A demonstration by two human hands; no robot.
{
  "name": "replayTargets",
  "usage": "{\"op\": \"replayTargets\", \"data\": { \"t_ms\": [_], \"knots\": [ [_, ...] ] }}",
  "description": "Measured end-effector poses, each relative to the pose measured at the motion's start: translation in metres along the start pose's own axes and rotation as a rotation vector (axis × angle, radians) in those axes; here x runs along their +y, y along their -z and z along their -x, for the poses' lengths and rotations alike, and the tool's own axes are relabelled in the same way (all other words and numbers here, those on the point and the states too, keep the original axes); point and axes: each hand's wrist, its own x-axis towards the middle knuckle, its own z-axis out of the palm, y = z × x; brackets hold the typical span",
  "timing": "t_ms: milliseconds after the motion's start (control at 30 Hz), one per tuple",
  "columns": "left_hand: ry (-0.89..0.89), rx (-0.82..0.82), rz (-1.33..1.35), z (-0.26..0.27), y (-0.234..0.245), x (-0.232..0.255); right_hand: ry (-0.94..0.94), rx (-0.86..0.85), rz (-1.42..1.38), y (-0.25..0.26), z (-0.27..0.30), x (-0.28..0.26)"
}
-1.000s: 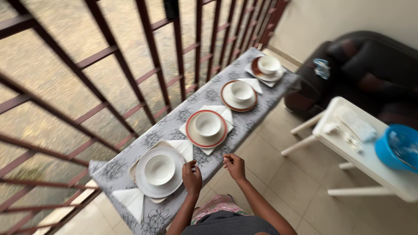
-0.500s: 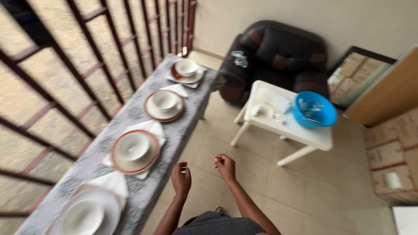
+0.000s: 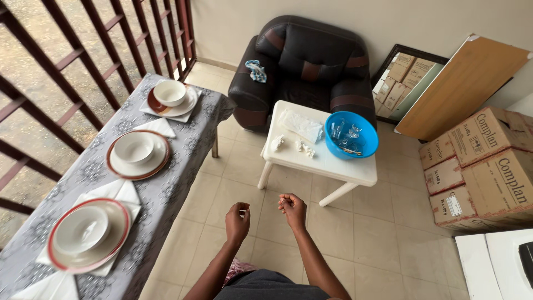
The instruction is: The person folds white paper napkins into triangular shapes and places them inside bowls on a dining table. The person repeatedly picks napkins from a side table, folds them, and arranges them at each place setting.
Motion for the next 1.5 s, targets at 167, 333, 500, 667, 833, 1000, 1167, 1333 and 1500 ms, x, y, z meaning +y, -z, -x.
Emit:
{"op": "replayTargets", "data": {
  "t_ms": [167, 333, 500, 667, 833, 1000, 1167, 1333, 1500],
  "knots": [
    [0.003, -0.046, 0.013, -0.041, -0.038, 0.005, -0.01, 0.018, -0.002, 0.015, -0.041, 0.005],
    [0.065, -0.099, 0.036, -0.103, -0.072, 0.018, -0.005, 0.032, 0.011, 0.021, -0.102, 0.017],
    [0.102, -0.145, 0.076, -0.172, -0.104, 0.036, -0.056, 0.035, 0.066, 0.029, -0.169, 0.027],
    [0.109, -0.2, 0.089, -0.226, -0.135, 0.036, -0.017, 0.055, 0.04, 0.034, -0.236, 0.037],
    [0.116, -0.211, 0.06, -0.251, -0.159, 0.026, -0.053, 0.041, 0.01, 0.028, -0.273, 0.046],
    [0.184, -0.21, 0.026, -0.27, -0.177, 0.015, -0.097, -0.003, 0.062, 0.025, -0.311, 0.055],
    [0.235, -0.154, 0.005, -0.292, -0.195, 0.014, -0.094, -0.029, 0.168, 0.025, -0.373, 0.057],
    [0.296, -0.084, -0.004, -0.315, -0.22, 0.022, -0.014, -0.035, 0.351, 0.027, -0.44, 0.057],
    [0.352, -0.022, -0.005, -0.337, -0.248, 0.03, 0.128, -0.067, 0.402, 0.021, -0.491, 0.062]
  ]
}}
